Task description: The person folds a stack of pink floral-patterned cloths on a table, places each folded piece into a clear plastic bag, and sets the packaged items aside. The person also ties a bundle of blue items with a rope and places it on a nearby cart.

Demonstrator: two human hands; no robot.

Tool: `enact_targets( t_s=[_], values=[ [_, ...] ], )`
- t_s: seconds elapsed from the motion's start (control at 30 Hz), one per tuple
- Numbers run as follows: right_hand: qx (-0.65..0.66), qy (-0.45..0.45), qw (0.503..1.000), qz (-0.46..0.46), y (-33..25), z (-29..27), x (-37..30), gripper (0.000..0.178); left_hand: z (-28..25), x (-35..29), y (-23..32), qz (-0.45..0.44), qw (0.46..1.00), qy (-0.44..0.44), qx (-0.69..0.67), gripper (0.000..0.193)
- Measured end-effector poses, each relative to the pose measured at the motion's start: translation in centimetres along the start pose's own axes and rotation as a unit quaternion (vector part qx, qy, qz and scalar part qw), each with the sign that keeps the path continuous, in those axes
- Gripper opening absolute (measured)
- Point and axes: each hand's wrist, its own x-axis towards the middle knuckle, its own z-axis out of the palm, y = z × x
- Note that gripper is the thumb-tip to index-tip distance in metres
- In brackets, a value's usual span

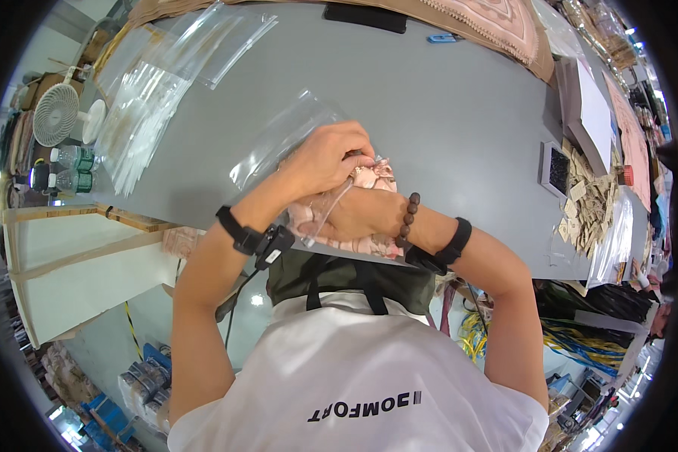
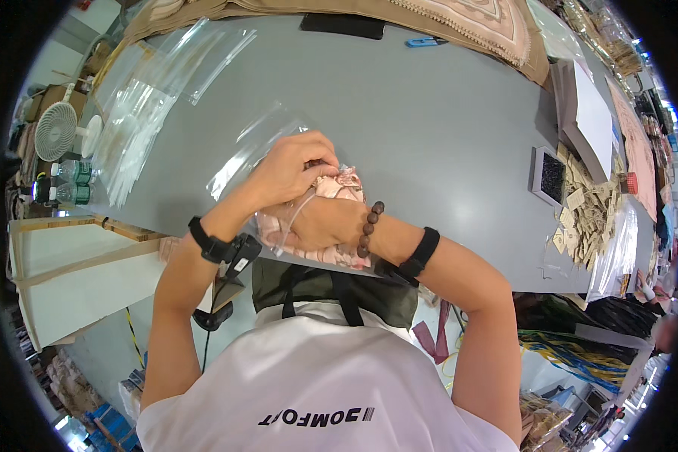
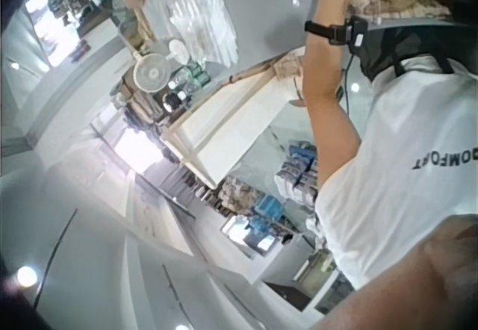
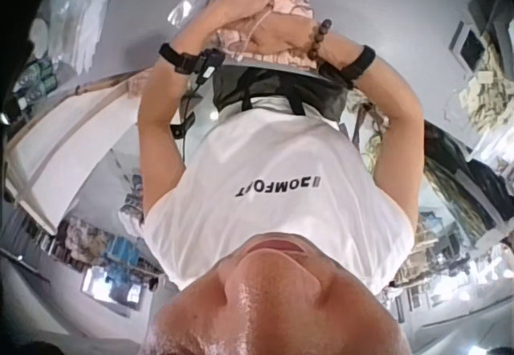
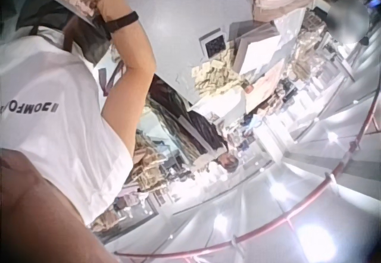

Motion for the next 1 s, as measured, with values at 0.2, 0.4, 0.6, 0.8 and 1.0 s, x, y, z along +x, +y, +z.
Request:
enact_targets(
  t_s=[0.2, 0.4, 0.6, 0.8, 1.0],
  values=[
    [-0.268, 0.369, 0.89, -0.02, 3.5, -1.2, 0.7, 0.06, -2.6, -7.2, 3.4, -0.299, 0.905, 0.147, 0.266, 0.024],
    [-0.297, 0.443, 0.845, -0.005, 4.8, -3.6, 6.0, 0.055, 0.9, -8.1, 2.7, -0.336, 0.917, 0.175, -0.123, 0.028],
    [-0.306, 0.464, 0.831, 0.022, 4.9, -3.5, 6.7, 0.045, -1.8, -7.1, 1.0, -0.379, 0.891, 0.228, -0.101, 0.035],
    [-0.396, 0.392, 0.827, 0.072, 4.7, -4.8, 7.6, 0.077, 0.6, -7.4, 1.4, -0.326, 0.913, 0.147, -0.198, 0.034],
    [-0.326, 0.312, 0.888, 0.084, 2.5, -1.7, 3.8, 0.091, 2.3, -11.5, 4.9, -0.375, 0.895, 0.092, -0.226, 0.031]
  ],
)
